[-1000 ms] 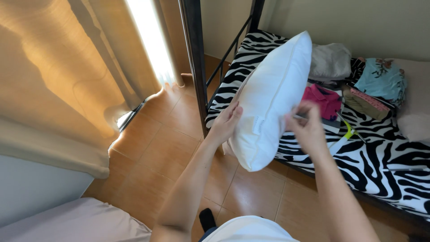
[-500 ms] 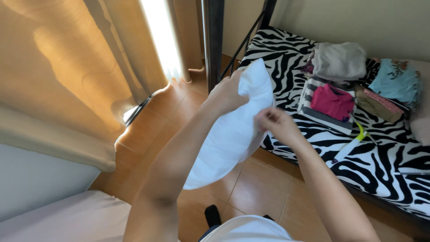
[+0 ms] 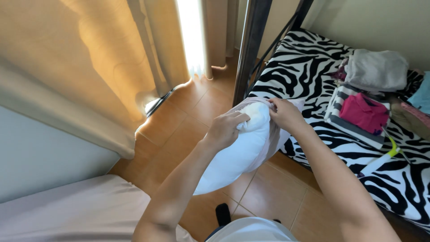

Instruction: The person puts a pillowcase on a pillow, then folds a cloth and places it on the bed. They repeat the process with a second pillow and a different pillowcase.

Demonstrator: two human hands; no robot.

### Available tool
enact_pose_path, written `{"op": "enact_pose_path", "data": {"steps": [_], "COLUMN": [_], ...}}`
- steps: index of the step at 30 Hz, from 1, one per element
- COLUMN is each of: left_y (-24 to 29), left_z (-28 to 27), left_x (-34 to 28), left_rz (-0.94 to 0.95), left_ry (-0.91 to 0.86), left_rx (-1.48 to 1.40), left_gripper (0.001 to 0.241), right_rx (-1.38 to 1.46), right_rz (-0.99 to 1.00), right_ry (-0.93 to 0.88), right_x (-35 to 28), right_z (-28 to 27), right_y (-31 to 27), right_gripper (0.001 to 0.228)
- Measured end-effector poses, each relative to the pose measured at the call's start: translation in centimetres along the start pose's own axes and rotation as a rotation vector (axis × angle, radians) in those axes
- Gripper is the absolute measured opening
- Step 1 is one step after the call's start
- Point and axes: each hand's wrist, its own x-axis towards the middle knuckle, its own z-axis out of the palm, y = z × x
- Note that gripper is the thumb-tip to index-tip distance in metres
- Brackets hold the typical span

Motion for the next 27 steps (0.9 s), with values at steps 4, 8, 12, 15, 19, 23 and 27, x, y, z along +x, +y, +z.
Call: {"op": "enact_pose_path", "data": {"steps": [4, 8, 12, 15, 19, 23, 27], "left_y": [0.4, 1.7, 1.8, 0.9, 5.0, 6.2, -0.2], "left_z": [0.5, 0.9, 2.3, 2.2, 3.8, 10.1, 16.5], "left_x": [-2.0, -3.9, -7.6, -8.2, -4.6, 0.1, 3.4], "left_rz": [0.067, 0.178, 0.066, -0.173, -0.368, -0.225, -0.354], "left_ry": [0.021, 0.019, -0.048, 0.011, 0.174, 0.095, -0.465], "left_rx": [-0.017, -0.013, -0.074, 0.009, 0.247, 0.609, 1.030], "left_gripper": [0.037, 0.034, 0.035, 0.037, 0.049, 0.053, 0.058], "right_rx": [0.057, 0.355, 1.217, 1.186, 1.369, 1.590, 1.654], "right_rz": [-0.009, 0.268, 0.768, 0.750, 0.739, 0.559, 0.493], "right_ry": [0.096, 0.164, 0.210, 0.128, -0.011, -0.043, -0.170], "right_x": [2.7, 4.7, 6.9, 7.7, 8.1, 9.6, 8.4], "right_z": [4.6, 8.3, 15.7, 18.4, 17.7, 16.9, 15.3], "right_y": [4.7, 13.5, 26.8, 27.0, 22.8, 20.0, 17.0], "right_gripper": [0.034, 0.029, 0.021, 0.026, 0.028, 0.024, 0.023]}}
